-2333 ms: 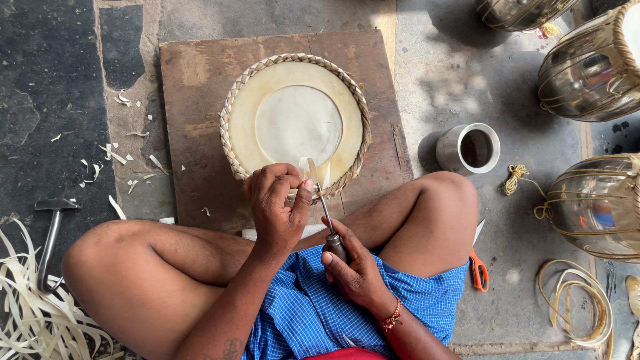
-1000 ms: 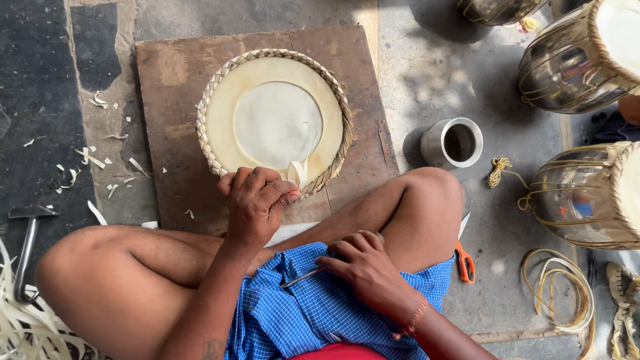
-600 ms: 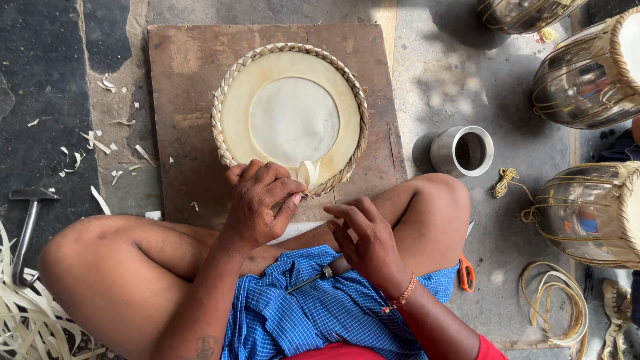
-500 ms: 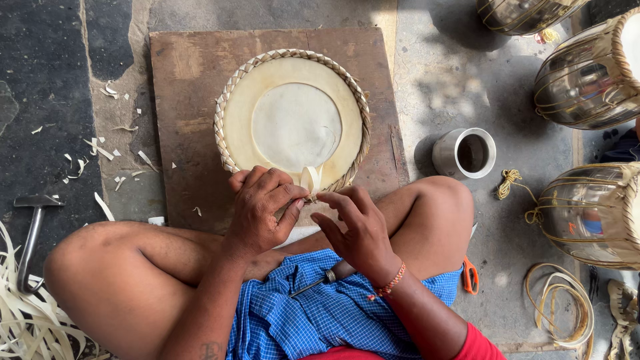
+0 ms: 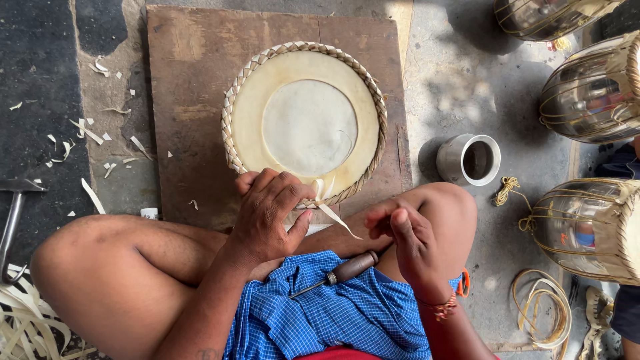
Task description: The person uses a pointed tool to thread and tighten white strips around the rim of a drum, pulling the material taut by hand while sitting on the floor.
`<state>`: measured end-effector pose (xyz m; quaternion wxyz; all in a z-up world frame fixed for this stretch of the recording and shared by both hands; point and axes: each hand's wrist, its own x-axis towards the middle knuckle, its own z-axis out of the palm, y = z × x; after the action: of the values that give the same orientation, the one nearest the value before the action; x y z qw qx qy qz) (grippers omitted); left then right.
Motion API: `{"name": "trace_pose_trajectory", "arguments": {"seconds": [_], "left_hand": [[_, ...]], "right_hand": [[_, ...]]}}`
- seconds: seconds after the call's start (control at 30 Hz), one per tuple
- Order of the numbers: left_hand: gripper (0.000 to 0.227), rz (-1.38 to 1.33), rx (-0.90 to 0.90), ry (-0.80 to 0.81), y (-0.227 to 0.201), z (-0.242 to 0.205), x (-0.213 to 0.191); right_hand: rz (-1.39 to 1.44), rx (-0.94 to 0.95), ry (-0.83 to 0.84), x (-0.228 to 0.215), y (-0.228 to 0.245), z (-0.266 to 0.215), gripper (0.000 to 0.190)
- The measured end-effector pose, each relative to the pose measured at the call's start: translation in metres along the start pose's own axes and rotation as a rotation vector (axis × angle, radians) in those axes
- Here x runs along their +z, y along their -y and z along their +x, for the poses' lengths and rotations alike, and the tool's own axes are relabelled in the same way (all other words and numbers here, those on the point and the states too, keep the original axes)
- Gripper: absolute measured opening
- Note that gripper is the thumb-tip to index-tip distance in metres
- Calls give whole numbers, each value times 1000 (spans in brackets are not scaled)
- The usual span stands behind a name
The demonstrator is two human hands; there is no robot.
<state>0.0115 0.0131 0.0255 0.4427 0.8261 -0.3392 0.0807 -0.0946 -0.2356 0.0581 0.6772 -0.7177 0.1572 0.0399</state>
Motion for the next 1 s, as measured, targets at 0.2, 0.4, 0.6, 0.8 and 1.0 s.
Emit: {"name": "trace_pose_trajectory", "arguments": {"seconds": [0.2,0.4,0.6,0.8,1.0], "left_hand": [[38,63,24,-27,1,0,6],[38,122,25,-38,11,-2,12],[33,249,52,-93,12,4,18],[43,189,32,-46,16,2,15],[45,173,16,1,14,6,12]], "right_hand": [[-190,245,180,44,-2,19,25],[42,-140,376,19,8,0,25],[291,21,533,47,-9,30,28],[496,138,235,57,-19,2,26],[558,147,200,62,-30,-3,26]]}}
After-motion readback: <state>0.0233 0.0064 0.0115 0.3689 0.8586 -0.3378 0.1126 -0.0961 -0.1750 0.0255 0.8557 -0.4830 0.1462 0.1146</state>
